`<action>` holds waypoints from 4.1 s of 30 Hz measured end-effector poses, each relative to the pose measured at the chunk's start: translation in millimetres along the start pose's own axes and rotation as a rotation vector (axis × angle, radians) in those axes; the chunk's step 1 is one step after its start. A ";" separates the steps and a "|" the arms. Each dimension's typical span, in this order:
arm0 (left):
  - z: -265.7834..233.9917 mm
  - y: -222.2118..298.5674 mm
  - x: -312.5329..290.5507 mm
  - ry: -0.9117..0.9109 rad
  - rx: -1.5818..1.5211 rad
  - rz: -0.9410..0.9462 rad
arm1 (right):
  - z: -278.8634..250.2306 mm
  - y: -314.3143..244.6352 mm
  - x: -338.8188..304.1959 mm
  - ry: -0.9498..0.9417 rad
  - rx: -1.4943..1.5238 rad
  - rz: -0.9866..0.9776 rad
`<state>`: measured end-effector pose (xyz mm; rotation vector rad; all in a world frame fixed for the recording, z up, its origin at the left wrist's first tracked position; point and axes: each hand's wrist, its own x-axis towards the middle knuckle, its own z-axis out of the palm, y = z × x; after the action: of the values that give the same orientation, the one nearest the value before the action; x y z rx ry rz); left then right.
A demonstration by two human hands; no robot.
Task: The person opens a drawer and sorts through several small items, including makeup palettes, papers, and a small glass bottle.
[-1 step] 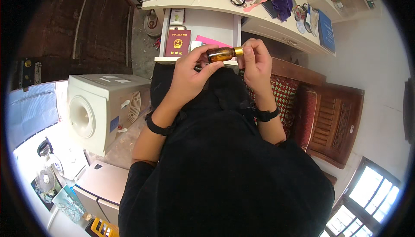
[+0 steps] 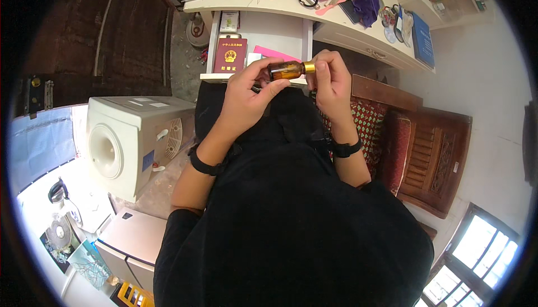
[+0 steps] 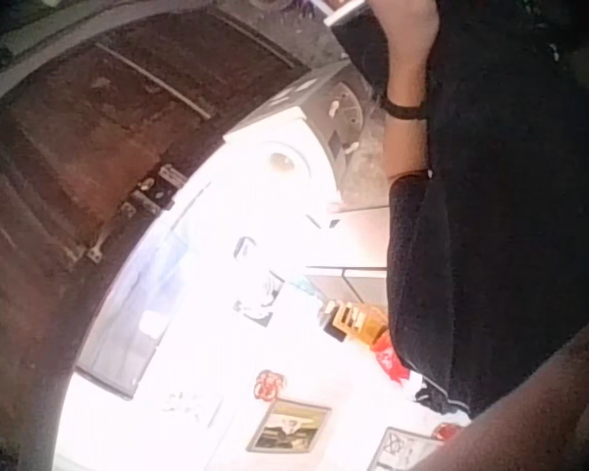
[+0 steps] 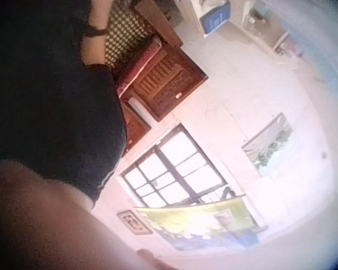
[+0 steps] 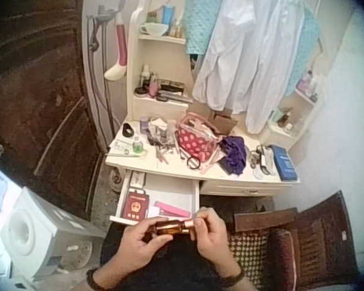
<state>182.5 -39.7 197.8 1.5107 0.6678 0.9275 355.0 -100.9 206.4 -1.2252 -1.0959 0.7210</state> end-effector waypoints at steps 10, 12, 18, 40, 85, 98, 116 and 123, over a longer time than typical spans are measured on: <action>1.6 -1.0 0.6 -0.009 -0.042 0.021 | -11.5 0.5 -1.7 -0.062 -0.345 -0.037; 0.0 0.3 0.9 -0.014 -0.027 0.028 | -10.9 -2.3 -1.1 -0.045 -0.354 -0.029; -3.0 3.2 0.2 -0.097 0.042 0.001 | -9.1 -4.7 -2.7 -0.024 -0.261 0.049; -2.2 -3.6 2.1 -0.009 0.032 0.074 | -6.3 -11.5 1.1 -0.049 0.181 0.311; 0.6 -3.8 -3.3 -0.045 -0.183 0.050 | -12.3 -46.2 10.4 -0.257 -0.206 -0.031; -2.0 -4.7 -2.7 -0.050 -0.181 0.040 | -20.2 -51.9 10.8 -0.178 -0.286 -0.043; -1.9 -5.2 -1.8 -0.046 -0.223 0.054 | -22.2 -57.1 8.9 -0.165 -0.227 0.128; -0.8 -4.1 -3.0 -0.049 -0.188 0.043 | -21.9 -48.8 10.1 -0.161 -0.325 0.084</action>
<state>180.7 -41.2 193.3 1.3800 0.4997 0.9557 373.2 -111.3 256.7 -1.5153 -1.3386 0.7342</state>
